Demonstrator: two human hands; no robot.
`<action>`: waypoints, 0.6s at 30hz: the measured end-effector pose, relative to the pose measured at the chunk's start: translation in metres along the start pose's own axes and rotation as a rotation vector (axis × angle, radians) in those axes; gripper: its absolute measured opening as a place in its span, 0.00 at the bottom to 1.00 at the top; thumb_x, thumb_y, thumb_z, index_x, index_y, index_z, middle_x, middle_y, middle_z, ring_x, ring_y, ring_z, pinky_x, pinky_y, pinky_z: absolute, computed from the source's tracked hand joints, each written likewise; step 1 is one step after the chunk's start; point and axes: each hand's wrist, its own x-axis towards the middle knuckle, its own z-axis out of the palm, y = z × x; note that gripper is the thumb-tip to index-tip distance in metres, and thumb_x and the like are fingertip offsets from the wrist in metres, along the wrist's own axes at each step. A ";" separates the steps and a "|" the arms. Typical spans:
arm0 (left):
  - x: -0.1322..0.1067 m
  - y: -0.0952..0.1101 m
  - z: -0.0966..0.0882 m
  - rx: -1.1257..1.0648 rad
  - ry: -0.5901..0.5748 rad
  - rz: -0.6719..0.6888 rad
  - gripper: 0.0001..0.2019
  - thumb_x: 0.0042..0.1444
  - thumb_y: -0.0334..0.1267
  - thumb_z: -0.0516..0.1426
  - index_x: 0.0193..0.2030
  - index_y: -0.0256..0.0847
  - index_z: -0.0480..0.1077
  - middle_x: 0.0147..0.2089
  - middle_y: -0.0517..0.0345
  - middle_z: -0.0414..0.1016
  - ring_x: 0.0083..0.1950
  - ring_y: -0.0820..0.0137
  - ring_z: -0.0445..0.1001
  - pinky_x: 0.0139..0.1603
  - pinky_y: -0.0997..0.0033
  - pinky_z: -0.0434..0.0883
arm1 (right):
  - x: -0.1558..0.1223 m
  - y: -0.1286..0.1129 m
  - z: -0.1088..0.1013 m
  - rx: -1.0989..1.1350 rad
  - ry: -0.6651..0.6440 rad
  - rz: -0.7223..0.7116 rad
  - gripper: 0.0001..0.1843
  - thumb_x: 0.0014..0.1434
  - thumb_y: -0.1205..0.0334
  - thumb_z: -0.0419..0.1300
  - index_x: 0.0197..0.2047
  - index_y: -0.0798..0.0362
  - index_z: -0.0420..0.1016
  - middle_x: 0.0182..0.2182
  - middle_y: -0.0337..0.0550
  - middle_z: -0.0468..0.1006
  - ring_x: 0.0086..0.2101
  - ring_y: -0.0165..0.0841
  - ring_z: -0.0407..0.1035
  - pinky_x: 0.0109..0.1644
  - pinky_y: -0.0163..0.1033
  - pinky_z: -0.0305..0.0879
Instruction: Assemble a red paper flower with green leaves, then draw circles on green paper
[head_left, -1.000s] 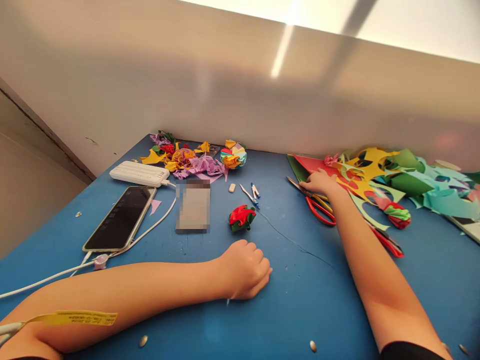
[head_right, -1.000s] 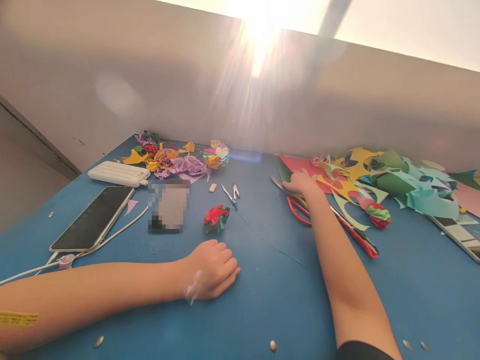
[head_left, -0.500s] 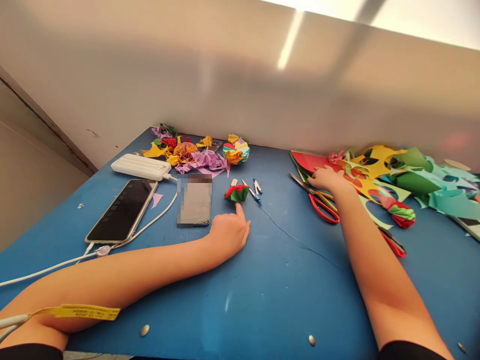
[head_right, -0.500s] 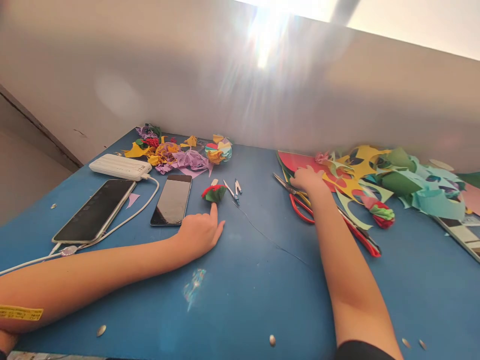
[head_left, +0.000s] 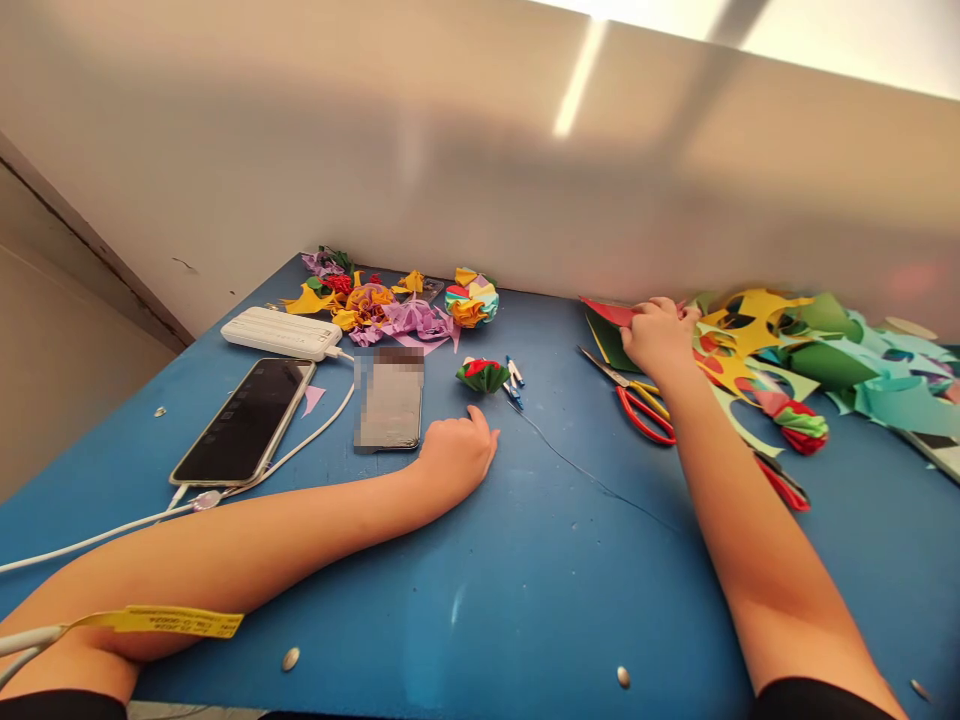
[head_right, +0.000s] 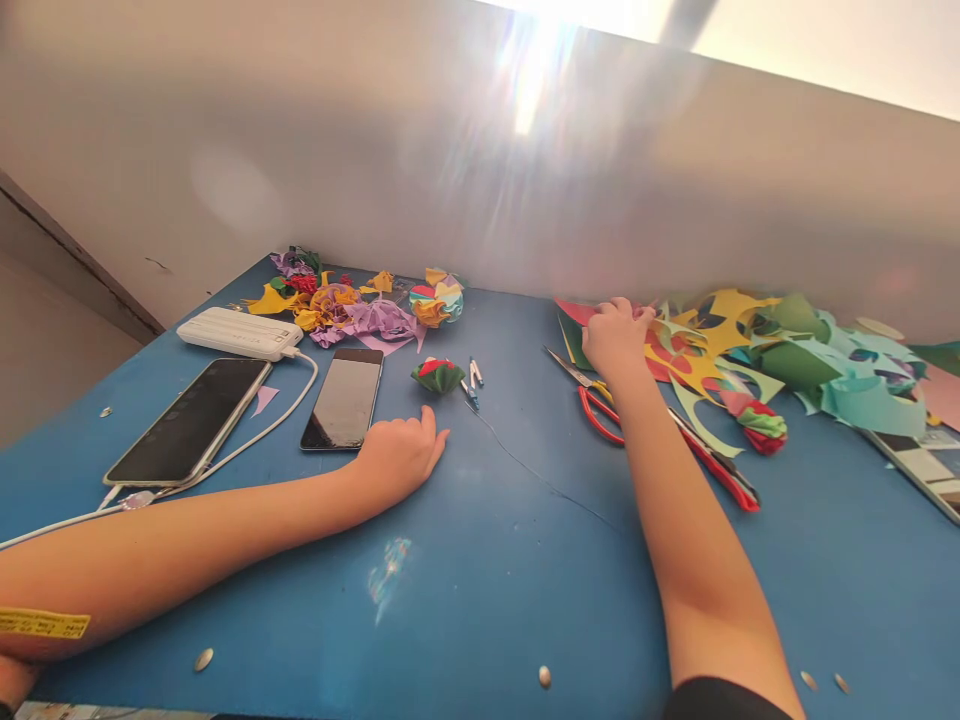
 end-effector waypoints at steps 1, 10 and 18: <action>0.000 0.000 0.000 -0.037 -0.005 0.005 0.21 0.63 0.39 0.43 0.52 0.22 0.66 0.30 0.37 0.73 0.34 0.59 0.75 0.30 0.70 0.61 | 0.000 -0.002 0.000 0.012 0.024 -0.008 0.19 0.58 0.65 0.44 0.42 0.60 0.73 0.50 0.56 0.70 0.57 0.48 0.51 0.57 0.64 0.44; 0.002 0.014 -0.016 -0.643 -0.197 0.098 0.14 0.60 0.41 0.48 0.29 0.38 0.70 0.26 0.57 0.69 0.32 0.68 0.69 0.31 0.71 0.61 | 0.000 -0.016 -0.008 0.150 0.085 -0.012 0.17 0.58 0.60 0.46 0.31 0.54 0.75 0.50 0.50 0.72 0.55 0.47 0.54 0.55 0.61 0.48; 0.102 0.094 -0.003 -1.436 -0.321 -0.389 0.16 0.61 0.42 0.54 0.52 0.36 0.64 0.51 0.51 0.68 0.49 0.66 0.70 0.48 0.58 0.72 | 0.003 -0.010 -0.007 0.224 -0.123 0.000 0.15 0.56 0.55 0.51 0.33 0.48 0.78 0.59 0.41 0.63 0.58 0.52 0.50 0.54 0.68 0.50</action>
